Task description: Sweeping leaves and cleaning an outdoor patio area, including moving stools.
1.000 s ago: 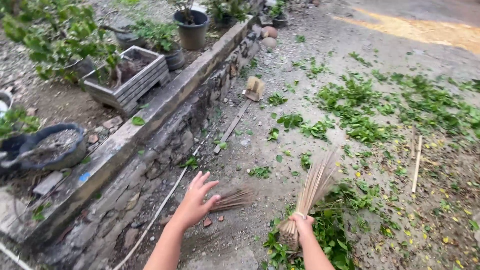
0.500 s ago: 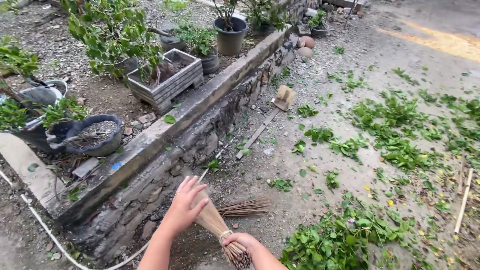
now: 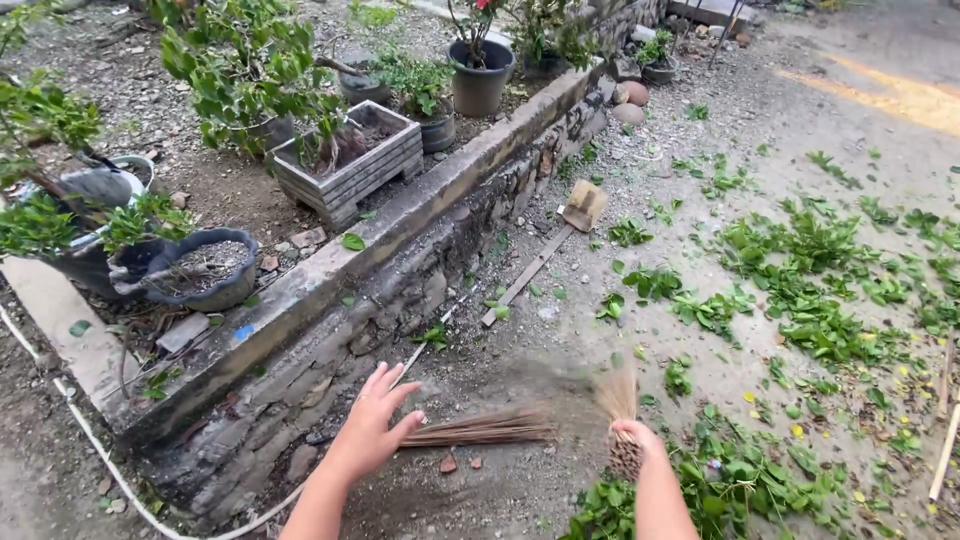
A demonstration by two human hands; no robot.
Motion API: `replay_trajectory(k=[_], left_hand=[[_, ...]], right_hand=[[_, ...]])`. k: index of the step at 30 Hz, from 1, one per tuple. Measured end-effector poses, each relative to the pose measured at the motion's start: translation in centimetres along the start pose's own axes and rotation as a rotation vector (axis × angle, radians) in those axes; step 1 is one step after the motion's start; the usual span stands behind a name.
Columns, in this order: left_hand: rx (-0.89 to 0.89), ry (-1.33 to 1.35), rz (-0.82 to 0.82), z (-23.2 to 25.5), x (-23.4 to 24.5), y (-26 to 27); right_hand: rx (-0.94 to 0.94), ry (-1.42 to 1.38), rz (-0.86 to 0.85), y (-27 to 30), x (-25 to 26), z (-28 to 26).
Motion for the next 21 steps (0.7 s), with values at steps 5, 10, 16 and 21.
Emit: replay_trajectory(k=[5, 10, 16, 21], left_hand=[[-0.004, 0.002, 0.050, -0.9, 0.2, -0.3], [0.022, 0.026, 0.076, -0.9, 0.4, -0.2], [-0.059, 0.070, 0.065, -2.6, 0.2, -0.3], [-0.086, 0.038, 0.162, -5.6, 2.6, -0.4]], right_hand=[[0.328, -0.179, -0.075, 8.1, -8.5, 1.1], [0.365, -0.440, -0.382, 12.0, -13.6, 1.1], [0.209, -0.414, -0.740, 4.2, -19.0, 3.9], [0.014, 0.036, -0.632, 13.3, -28.6, 14.3]])
Point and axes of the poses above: each hand's wrist, its own y-axis away from the middle knuckle, its own x-axis out of the back of the hand, z = x × y, the point moved 1 cm from there along -y, towards the middle knuckle, and after that the axes turned 11 degrees about -x, right-handed, at the moved point
